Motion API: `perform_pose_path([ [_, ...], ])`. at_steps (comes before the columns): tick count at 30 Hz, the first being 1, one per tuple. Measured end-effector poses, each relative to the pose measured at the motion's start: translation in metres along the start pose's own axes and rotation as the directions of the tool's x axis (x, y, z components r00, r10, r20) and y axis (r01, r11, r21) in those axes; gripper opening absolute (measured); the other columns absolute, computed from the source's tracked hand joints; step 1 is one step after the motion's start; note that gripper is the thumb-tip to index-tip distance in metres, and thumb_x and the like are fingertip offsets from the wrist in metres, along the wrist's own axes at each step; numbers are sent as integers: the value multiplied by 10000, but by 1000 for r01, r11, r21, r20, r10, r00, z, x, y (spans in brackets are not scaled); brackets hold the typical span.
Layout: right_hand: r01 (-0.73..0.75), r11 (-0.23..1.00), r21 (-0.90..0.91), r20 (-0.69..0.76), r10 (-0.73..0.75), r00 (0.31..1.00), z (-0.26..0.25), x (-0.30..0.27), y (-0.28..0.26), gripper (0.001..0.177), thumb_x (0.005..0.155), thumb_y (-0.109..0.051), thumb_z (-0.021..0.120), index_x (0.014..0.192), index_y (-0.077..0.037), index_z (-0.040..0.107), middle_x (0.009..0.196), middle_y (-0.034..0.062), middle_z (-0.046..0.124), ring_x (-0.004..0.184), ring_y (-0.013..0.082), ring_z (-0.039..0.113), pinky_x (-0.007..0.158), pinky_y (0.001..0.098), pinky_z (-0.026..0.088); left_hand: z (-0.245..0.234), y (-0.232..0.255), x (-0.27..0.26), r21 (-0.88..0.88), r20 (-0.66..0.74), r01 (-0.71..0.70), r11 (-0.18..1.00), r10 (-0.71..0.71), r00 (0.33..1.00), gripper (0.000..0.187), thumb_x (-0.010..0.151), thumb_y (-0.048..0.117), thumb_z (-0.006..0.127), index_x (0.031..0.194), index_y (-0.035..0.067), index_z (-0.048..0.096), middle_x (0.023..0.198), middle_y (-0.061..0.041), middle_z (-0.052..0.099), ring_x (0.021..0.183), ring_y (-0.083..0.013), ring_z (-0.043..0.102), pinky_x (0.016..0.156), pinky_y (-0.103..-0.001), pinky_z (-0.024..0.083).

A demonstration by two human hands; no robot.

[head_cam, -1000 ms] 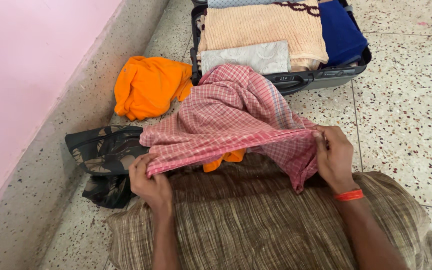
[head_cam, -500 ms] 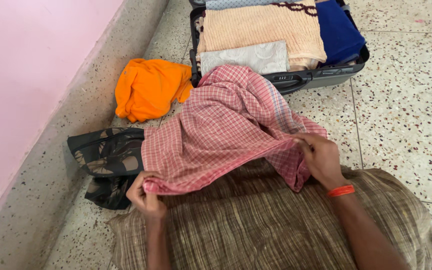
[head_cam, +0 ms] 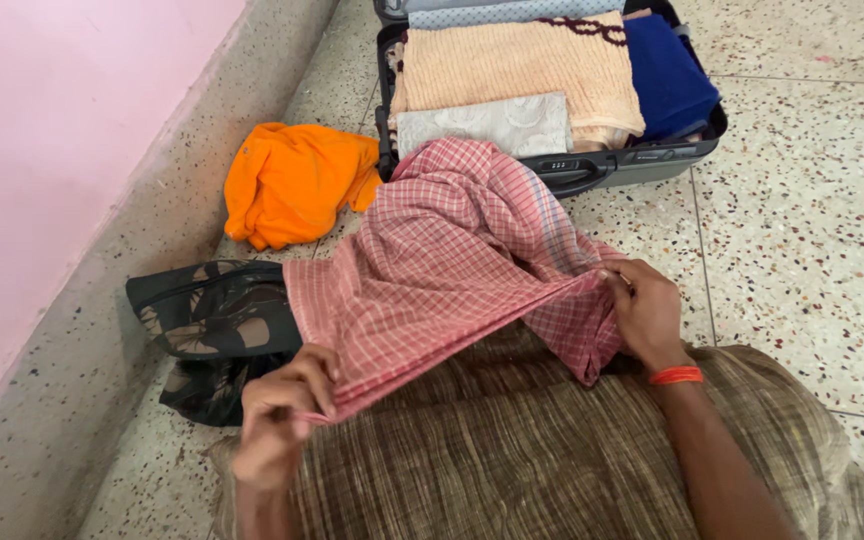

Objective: The person sits on the floor next to an open suitcase and folds a red and white checkered shirt. They smooth the fabric, fold the sleeves, and fold the shirt in half before placing it on their lap.

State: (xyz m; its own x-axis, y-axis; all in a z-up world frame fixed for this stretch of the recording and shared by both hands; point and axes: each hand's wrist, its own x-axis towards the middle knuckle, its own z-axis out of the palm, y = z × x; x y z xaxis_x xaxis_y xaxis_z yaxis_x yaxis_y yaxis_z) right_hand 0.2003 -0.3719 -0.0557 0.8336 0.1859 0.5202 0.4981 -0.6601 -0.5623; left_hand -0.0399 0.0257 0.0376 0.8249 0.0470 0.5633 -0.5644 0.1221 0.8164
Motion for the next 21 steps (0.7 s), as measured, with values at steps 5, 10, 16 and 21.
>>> perform_pose_path([
  [5, -81, 996, -30, -22, 81, 996, -7, 4, 3, 151, 986, -111, 711, 1118, -46, 745, 1056, 158, 727, 845, 320, 701, 762, 388, 552, 29, 65, 19, 899, -63, 299, 320, -580, 812, 247, 679, 317, 763, 786, 95, 738, 674, -83, 661, 685, -212, 570, 809, -397, 408],
  [10, 9, 1000, -5, 4, -9, 1000, -9, 4, -13, 148, 989, -109, 681, 1111, -64, 751, 1061, 143, 730, 857, 301, 707, 759, 395, 560, 31, 74, 8, 981, 193, -154, 120, -469, 862, 296, 801, 416, 758, 841, 123, 766, 775, -31, 714, 799, -216, 571, 905, -498, 374],
  [16, 119, 981, -154, 641, 8, 768, -14, 7, -40, 215, 1020, -245, 530, 1129, -200, 710, 1002, 26, 755, 828, 213, 741, 737, 355, 622, 2, 67, -6, 967, -117, 254, 10, -872, 476, 246, 937, 345, 717, 1062, 134, 700, 930, -44, 710, 933, -198, 693, 878, -345, 587],
  [21, -87, 993, -81, 955, 103, 278, -24, -18, -101, 399, 967, -436, 578, 1300, -219, 539, 1137, 38, 715, 1055, 201, 696, 1006, 393, 527, -40, 46, -21, 787, -28, 575, 224, -918, 395, 383, 894, 282, 775, 1182, 88, 613, 1014, -88, 727, 1014, -247, 736, 861, -358, 598],
])
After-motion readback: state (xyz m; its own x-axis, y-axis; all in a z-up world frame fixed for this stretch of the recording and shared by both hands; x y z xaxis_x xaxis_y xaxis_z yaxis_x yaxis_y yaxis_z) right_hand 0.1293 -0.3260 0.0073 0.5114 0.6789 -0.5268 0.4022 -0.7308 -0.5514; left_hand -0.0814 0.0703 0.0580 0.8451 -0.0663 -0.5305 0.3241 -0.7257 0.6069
